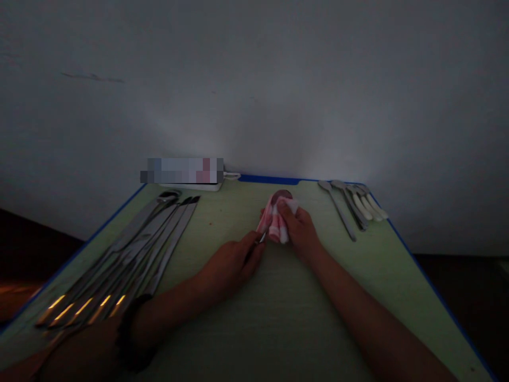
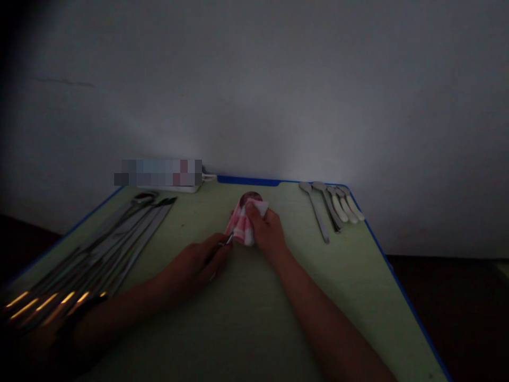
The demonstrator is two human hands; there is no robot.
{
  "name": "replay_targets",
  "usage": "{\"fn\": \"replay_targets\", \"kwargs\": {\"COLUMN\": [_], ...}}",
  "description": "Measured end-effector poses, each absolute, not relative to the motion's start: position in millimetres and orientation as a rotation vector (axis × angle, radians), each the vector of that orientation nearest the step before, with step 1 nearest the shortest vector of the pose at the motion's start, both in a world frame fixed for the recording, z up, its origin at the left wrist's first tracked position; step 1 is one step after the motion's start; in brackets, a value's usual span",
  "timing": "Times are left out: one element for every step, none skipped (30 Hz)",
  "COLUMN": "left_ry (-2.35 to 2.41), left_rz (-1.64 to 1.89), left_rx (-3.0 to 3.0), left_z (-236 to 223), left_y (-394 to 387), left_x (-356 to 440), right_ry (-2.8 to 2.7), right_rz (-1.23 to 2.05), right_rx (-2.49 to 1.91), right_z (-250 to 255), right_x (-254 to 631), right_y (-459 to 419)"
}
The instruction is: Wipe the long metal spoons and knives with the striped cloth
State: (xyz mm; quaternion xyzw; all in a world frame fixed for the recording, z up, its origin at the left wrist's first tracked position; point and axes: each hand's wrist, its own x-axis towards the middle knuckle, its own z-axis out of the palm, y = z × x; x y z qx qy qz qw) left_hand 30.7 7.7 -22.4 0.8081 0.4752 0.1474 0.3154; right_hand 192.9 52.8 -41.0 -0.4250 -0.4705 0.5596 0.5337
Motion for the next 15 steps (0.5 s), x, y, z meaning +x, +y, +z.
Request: {"fn": "replay_targets", "kwargs": {"left_ry": [1.249,1.251,1.250,1.244,1.231,1.210,1.185,1.154,1.126,1.104,1.092,1.093,1.102,1.120,1.146], "left_rz": [0.386,0.389,0.393,0.397,0.401,0.402,0.402,0.399,0.398,0.396,0.394,0.396,0.397,0.398,0.402], "left_rx": [2.131,2.136,2.142,2.147,2.148,2.146,2.140,2.130,2.116,2.104,2.094,2.085,2.079,2.077,2.081], "left_z": [-22.7,-23.2,-23.8,-24.4,-24.8,-24.7,-24.2,-23.2,-21.8,-20.2,-18.6,-17.3,-16.5,-16.3,-16.6], "left_y": [7.2,6.5,5.9,5.2,4.7,4.4,4.2,4.3,4.6,4.9,5.4,5.8,6.2,6.5,6.6], "left_x": [30.8,30.8,30.8,30.7,30.5,30.2,29.7,29.3,28.8,28.4,28.2,28.1,28.1,28.3,28.6], "right_ry": [-1.106,-1.089,-1.073,-1.058,-1.048,-1.037,-1.026,-1.015,-1.006,-0.999,-0.996,-0.996,-1.001,-1.007,-1.015], "right_rz": [1.302,1.270,1.239,1.210,1.185,1.161,1.135,1.108,1.081,1.055,1.033,1.019,1.012,1.016,1.030], "right_rx": [-1.017,-1.017,-1.015,-1.014,-1.015,-1.018,-1.023,-1.028,-1.031,-1.035,-1.038,-1.041,-1.043,-1.045,-1.046], "right_z": [-41.4,-42.0,-42.7,-43.3,-43.8,-44.0,-43.8,-43.3,-42.5,-41.5,-40.5,-39.6,-38.9,-38.6,-38.6], "right_x": [192.4,192.1,191.9,191.9,192.0,192.1,192.2,192.3,192.4,192.4,192.4,192.4,192.5,192.7,193.0], "right_y": [52.9,53.1,53.4,53.7,53.9,54.0,53.9,53.7,53.4,52.9,52.5,52.0,51.7,51.5,51.5]}}
